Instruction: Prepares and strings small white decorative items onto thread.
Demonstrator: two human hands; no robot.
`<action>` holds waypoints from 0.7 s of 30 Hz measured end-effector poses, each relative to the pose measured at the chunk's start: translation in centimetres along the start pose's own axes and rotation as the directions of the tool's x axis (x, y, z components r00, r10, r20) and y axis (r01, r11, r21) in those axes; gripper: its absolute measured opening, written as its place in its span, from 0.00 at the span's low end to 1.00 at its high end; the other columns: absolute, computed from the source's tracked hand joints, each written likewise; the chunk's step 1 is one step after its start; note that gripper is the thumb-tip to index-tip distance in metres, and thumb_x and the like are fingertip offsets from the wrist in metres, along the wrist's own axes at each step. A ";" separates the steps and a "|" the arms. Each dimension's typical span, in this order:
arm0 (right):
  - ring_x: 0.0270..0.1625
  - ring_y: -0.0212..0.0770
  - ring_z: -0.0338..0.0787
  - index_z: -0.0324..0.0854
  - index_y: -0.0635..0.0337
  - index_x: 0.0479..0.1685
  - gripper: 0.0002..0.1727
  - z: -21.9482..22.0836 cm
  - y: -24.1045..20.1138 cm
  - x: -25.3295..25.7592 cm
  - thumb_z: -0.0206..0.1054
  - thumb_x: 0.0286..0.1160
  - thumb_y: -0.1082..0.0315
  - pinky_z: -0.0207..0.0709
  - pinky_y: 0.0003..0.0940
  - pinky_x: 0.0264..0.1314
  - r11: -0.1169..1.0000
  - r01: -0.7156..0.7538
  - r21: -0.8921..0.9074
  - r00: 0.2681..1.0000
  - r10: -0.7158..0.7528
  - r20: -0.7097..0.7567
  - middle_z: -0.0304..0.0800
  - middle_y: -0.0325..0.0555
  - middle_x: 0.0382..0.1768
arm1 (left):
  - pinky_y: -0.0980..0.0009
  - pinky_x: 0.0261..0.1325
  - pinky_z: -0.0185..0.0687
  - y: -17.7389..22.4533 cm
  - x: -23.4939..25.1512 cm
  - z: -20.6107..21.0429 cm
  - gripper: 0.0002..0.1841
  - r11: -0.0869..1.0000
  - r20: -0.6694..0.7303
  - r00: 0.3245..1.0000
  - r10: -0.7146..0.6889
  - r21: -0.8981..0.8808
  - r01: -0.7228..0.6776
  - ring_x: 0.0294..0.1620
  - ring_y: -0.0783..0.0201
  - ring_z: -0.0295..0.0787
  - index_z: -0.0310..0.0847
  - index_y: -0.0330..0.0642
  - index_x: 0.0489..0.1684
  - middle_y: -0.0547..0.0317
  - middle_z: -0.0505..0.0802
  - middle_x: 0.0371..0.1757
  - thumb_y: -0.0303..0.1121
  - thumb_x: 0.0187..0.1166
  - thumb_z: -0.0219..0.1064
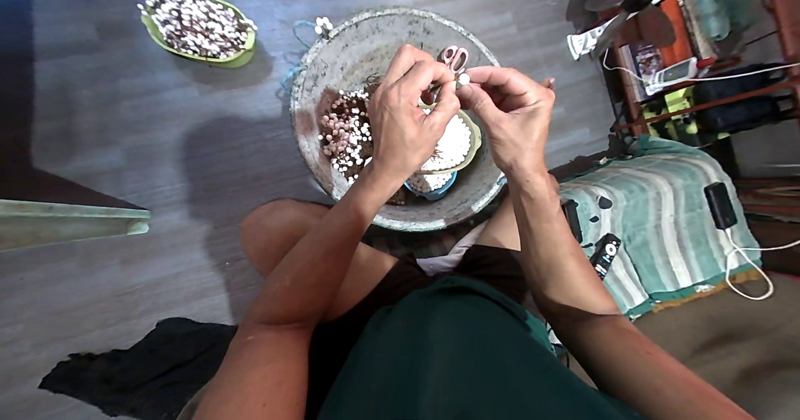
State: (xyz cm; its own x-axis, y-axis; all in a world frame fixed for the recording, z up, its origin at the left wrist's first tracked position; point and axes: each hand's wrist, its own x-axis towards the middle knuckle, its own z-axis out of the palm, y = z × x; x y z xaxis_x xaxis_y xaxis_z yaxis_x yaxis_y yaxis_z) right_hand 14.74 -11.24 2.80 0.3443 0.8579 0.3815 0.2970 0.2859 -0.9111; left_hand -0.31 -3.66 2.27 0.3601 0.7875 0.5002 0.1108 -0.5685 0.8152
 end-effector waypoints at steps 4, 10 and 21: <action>0.39 0.38 0.95 0.88 0.72 0.51 0.10 0.0 -0.2 -0.1 0.75 0.73 0.78 0.92 0.34 0.45 0.998 0.028 -0.050 1.000 -0.028 -0.001 0.96 0.50 0.40 | 0.76 0.37 0.82 0.0 0.0 -0.1 0.04 1.000 0.004 1.000 0.001 0.017 -0.001 0.40 0.72 0.85 0.91 0.43 0.35 0.60 0.89 0.44 0.29 0.76 0.70; 0.38 0.37 0.95 0.87 0.73 0.52 0.12 -0.1 -0.3 -0.1 0.76 0.70 0.80 0.92 0.33 0.45 1.000 0.030 0.008 1.000 -0.030 0.007 0.96 0.51 0.41 | 0.76 0.35 0.81 0.2 0.0 -0.2 0.03 1.000 0.029 0.999 -0.018 0.024 0.018 0.41 0.72 0.86 0.90 0.44 0.33 0.60 0.89 0.45 0.29 0.74 0.71; 0.36 0.36 0.94 0.86 0.73 0.49 0.13 -0.3 -0.3 -0.1 0.78 0.67 0.80 0.91 0.32 0.43 0.998 0.062 0.019 0.998 -0.062 0.018 0.95 0.50 0.38 | 0.76 0.30 0.80 0.2 -0.2 0.0 0.03 1.000 0.015 1.000 0.002 0.026 -0.002 0.37 0.72 0.86 0.90 0.43 0.32 0.60 0.89 0.43 0.29 0.74 0.70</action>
State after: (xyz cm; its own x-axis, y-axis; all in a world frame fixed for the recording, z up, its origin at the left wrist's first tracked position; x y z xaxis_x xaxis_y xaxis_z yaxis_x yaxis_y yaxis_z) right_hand 14.89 -11.51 3.10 0.3087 0.8461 0.4345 0.3007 0.3465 -0.8885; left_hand -0.39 -3.88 2.36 0.3743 0.7826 0.4974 0.1344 -0.5765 0.8060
